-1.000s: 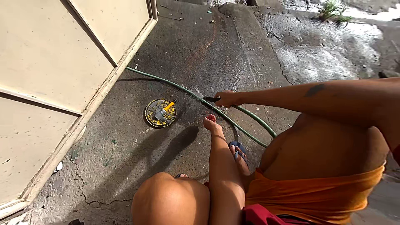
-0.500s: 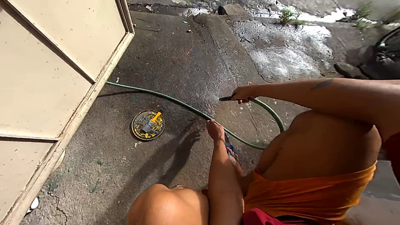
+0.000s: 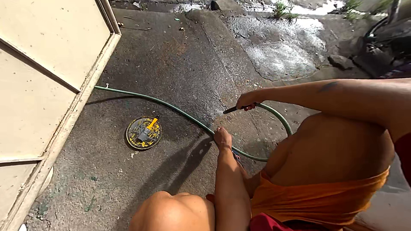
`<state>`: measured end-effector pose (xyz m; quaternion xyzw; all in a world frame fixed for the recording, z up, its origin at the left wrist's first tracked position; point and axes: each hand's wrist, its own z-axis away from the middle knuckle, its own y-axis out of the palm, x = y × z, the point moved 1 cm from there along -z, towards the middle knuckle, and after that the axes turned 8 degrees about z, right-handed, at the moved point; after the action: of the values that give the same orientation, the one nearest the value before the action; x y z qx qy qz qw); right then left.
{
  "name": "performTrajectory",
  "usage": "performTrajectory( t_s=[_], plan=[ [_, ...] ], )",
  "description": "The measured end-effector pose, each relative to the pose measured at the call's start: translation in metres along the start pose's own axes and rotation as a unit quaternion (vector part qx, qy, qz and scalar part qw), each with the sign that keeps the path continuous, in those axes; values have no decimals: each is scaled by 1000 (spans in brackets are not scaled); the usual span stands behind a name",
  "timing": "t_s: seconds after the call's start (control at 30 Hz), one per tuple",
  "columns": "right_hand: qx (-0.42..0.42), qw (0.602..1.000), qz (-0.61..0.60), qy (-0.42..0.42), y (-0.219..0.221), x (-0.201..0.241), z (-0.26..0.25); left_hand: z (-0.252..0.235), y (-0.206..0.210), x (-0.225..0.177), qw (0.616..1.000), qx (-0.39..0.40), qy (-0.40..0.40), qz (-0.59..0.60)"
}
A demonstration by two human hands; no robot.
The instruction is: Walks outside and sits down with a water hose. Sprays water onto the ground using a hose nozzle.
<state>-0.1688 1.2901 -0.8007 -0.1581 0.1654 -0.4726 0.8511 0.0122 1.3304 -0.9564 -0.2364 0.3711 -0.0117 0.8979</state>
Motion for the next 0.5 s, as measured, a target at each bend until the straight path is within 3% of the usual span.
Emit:
performTrajectory(
  t_s=[0.27,0.5],
  plan=[
    [65,996,47,-44,26,10,1,1,0,6,996,0,-56,67],
    [44,997,54,19,23,1,-12,2,-4,11,978,0,-84,193]
  ],
)
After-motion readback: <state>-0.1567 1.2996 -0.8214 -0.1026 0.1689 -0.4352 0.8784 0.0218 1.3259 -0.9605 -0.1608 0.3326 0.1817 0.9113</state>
